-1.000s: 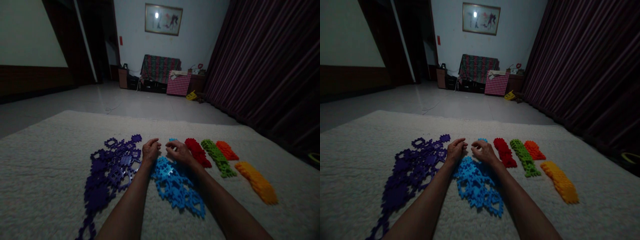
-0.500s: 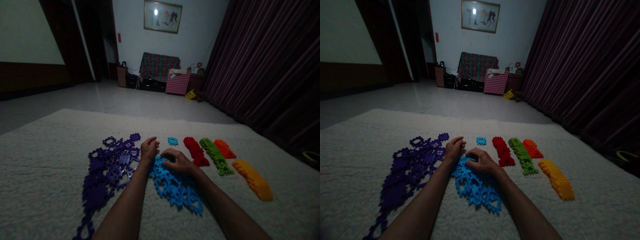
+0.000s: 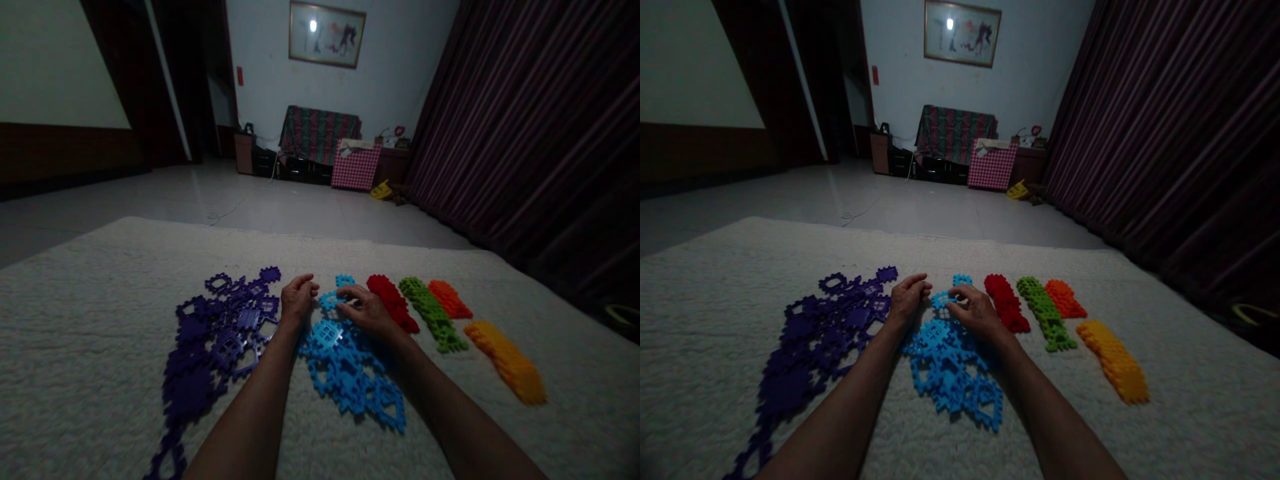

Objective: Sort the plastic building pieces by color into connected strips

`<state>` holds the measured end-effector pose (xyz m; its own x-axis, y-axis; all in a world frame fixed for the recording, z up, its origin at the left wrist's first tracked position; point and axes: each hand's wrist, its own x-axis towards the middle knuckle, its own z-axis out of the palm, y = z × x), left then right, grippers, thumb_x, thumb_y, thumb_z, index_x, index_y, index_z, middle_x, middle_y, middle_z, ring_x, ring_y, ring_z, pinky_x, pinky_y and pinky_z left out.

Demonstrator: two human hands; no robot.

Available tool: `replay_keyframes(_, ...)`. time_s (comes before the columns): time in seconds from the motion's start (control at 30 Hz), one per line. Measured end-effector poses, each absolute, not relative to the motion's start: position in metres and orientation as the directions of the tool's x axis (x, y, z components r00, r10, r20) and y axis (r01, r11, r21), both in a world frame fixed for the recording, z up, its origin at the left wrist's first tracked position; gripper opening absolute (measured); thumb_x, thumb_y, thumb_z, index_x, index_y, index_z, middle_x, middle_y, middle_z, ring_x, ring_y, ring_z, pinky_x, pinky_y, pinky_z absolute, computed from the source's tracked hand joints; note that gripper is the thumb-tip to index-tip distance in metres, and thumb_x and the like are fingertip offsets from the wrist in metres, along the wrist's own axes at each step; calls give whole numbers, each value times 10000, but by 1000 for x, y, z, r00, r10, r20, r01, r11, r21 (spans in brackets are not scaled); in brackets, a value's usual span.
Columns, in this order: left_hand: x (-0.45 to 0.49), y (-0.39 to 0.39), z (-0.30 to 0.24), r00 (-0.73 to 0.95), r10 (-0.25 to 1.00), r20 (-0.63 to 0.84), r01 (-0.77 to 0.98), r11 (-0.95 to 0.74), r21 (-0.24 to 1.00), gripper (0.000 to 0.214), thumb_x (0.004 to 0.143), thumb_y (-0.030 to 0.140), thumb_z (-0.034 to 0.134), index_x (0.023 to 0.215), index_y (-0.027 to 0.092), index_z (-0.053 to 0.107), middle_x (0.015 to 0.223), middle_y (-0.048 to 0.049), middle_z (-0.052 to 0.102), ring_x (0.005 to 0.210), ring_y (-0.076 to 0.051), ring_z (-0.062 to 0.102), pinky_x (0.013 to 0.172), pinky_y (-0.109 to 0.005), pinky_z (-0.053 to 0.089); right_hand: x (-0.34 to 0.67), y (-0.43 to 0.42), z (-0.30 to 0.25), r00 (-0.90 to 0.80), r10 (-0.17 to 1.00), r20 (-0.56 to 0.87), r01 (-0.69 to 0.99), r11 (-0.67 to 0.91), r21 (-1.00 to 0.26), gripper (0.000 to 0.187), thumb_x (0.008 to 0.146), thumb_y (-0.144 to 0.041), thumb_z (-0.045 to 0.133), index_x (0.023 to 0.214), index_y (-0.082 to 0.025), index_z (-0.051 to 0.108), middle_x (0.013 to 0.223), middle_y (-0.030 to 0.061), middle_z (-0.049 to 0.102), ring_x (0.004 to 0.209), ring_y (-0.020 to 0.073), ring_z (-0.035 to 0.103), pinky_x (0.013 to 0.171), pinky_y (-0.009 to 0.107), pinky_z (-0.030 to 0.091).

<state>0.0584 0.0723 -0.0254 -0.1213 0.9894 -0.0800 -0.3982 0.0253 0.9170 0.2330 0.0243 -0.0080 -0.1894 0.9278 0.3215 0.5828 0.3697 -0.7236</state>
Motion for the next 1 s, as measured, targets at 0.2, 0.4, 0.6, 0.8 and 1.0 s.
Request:
replay_keyframes(0.2, 59, 67, -20, -119, 988, -100, -396, 45, 917, 362, 577, 219, 633, 918, 113, 691, 650, -40, 661, 529, -105, 548, 459, -200, 407, 241, 27, -19, -269, 907, 323, 763, 405, -504, 245, 769, -195, 617, 1006, -192, 677, 1016, 73, 678, 967, 211, 624, 866, 339, 476)
replay_keyframes(0.4, 59, 68, -21, -117, 989, -92, -396, 38, 918, 367, 567, 220, 635, 912, 108, 688, 650, -38, 662, 530, -105, 552, 455, -200, 417, 225, 22, -7, -124, 963, 240, 882, 218, -419, 374, 758, -359, 694, 1074, -163, 659, 992, 95, 646, 916, 223, 608, 796, 316, 470)
replay_keyframes(0.6, 58, 68, -21, -119, 990, -76, -376, 26, 926, 361, 577, 218, 629, 916, 110, 690, 661, -39, 664, 541, -110, 565, 459, -202, 428, 208, 21, 0, -26, 981, 192, 933, 92, -347, 468, 718, -454, 723, 1071, -157, 642, 995, 124, 620, 918, 253, 594, 791, 332, 453)
replay_keyframes(0.8, 58, 67, -21, -108, 992, -63, -375, 18, 927, 357, 569, 226, 626, 902, 112, 688, 658, -32, 659, 522, -104, 550, 448, -205, 424, 208, 20, -5, -3, 981, 195, 943, 68, -327, 377, 734, -388, 702, 1031, -164, 642, 973, 110, 625, 896, 236, 597, 780, 322, 445)
replay_keyframes(1.0, 59, 69, -24, -115, 991, -68, -372, 21, 928, 361, 565, 231, 635, 900, 113, 696, 651, -33, 664, 520, -97, 552, 453, -194, 419, 220, 39, -4, 84, 929, 361, 920, 66, -386, 335, 757, -382, 686, 1004, -162, 636, 936, 105, 628, 901, 236, 589, 816, 348, 464)
